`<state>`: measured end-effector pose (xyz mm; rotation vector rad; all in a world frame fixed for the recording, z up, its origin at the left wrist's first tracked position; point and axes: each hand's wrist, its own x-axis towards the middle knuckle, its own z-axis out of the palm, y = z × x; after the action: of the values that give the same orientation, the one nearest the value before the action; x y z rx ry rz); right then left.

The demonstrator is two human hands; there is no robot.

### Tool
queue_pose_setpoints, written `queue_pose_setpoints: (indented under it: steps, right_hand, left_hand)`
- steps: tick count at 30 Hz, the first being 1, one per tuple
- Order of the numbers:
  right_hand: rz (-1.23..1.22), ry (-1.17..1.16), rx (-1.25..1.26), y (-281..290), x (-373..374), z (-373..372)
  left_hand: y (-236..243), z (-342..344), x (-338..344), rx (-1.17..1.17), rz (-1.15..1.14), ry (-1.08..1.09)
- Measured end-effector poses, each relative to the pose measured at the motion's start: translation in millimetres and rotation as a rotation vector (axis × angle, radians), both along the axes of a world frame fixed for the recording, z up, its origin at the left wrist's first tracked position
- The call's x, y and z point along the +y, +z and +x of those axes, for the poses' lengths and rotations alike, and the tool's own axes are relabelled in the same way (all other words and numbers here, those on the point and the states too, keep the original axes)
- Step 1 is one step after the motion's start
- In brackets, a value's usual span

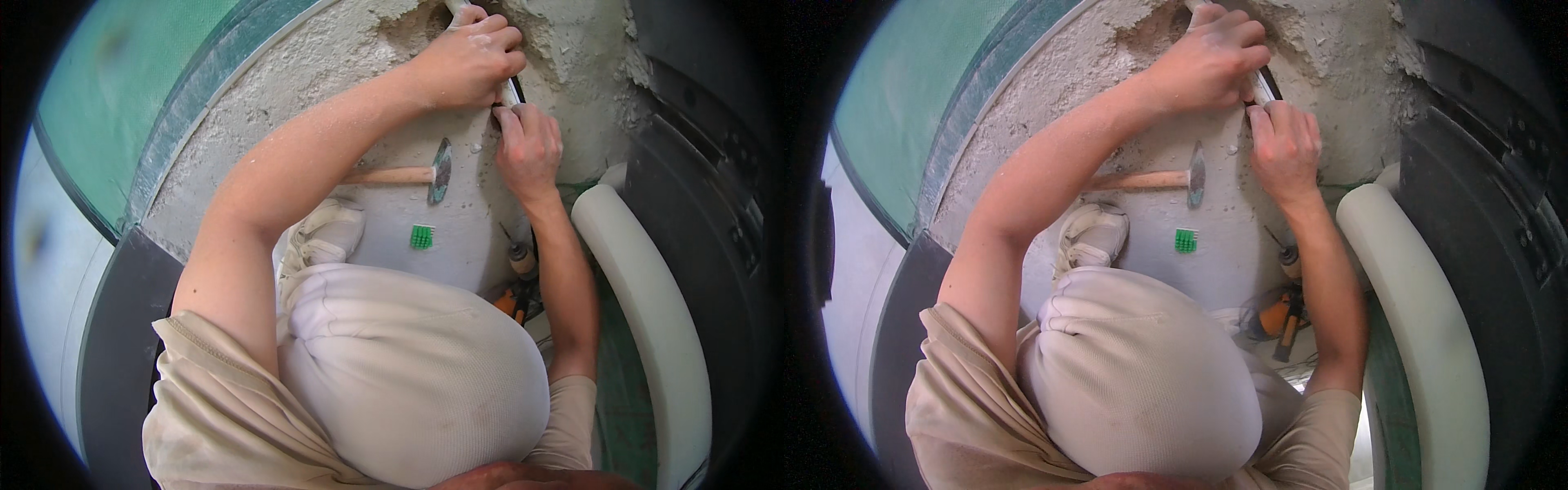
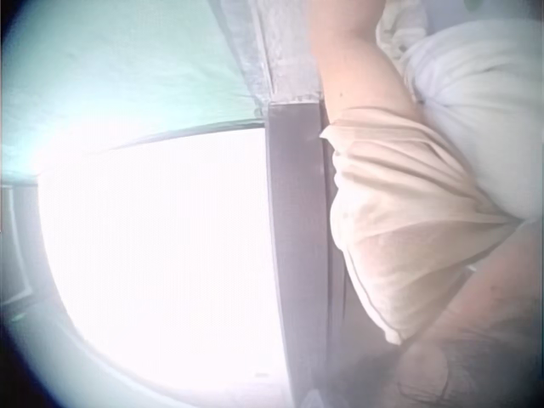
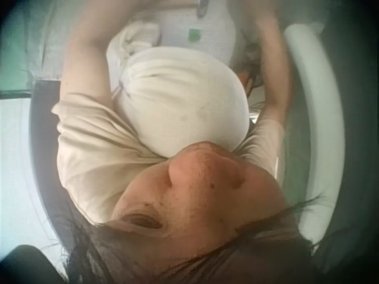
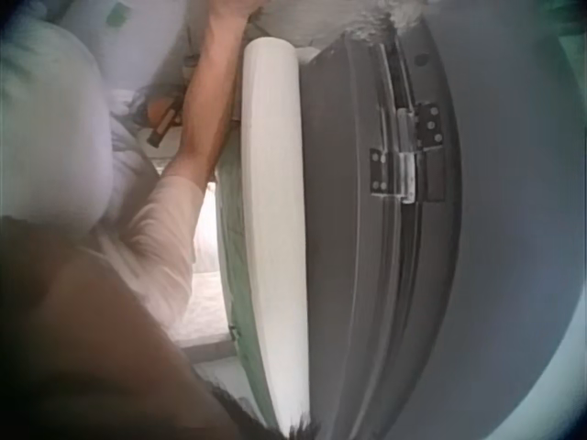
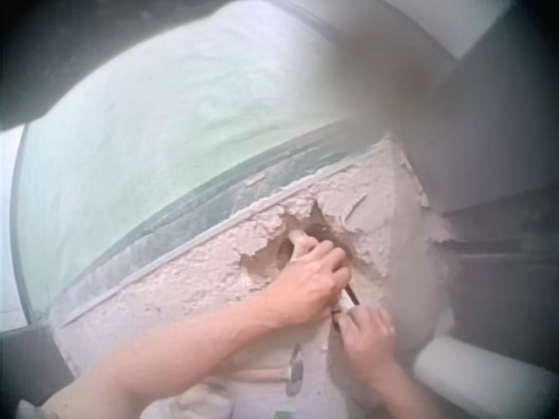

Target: The person uses a rotary hammer to cut a groove in a concrete wall, then inserts a white conduit pipe into the groove. They secure the pipe using green plastic anchors and a hammer.

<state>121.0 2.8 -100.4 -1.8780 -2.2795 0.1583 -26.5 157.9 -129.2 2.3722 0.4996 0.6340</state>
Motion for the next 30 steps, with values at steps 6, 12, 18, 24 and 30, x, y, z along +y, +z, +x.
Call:
queue_pose_setpoints:
  steps: [6, 12, 18, 24, 30]
  right_hand:
    - [0.076, -0.037, 0.001, -13, -8, 0]
    - [0.045, -0.131, 0.095, -11, -7, -5]
    - [-0.018, -0.139, 0.119, -5, -2, -6]
    - [-0.058, -0.137, -0.02, 1, 2, -14]
    - [-0.134, -0.22, 0.032, 4, 2, -15]
  left_hand:
    - [-1, 1, 1, -0.006, 0.001, -0.004]
    - [2, 0, 2, 0.006, 0.016, -0.004]
    - [1, 1, 1, 0.001, 0.007, -0.007]
    - [0, 0, 2, 0.012, -0.001, -0.019]
    - [0, 1, 1, 0.032, 0.006, -0.018]
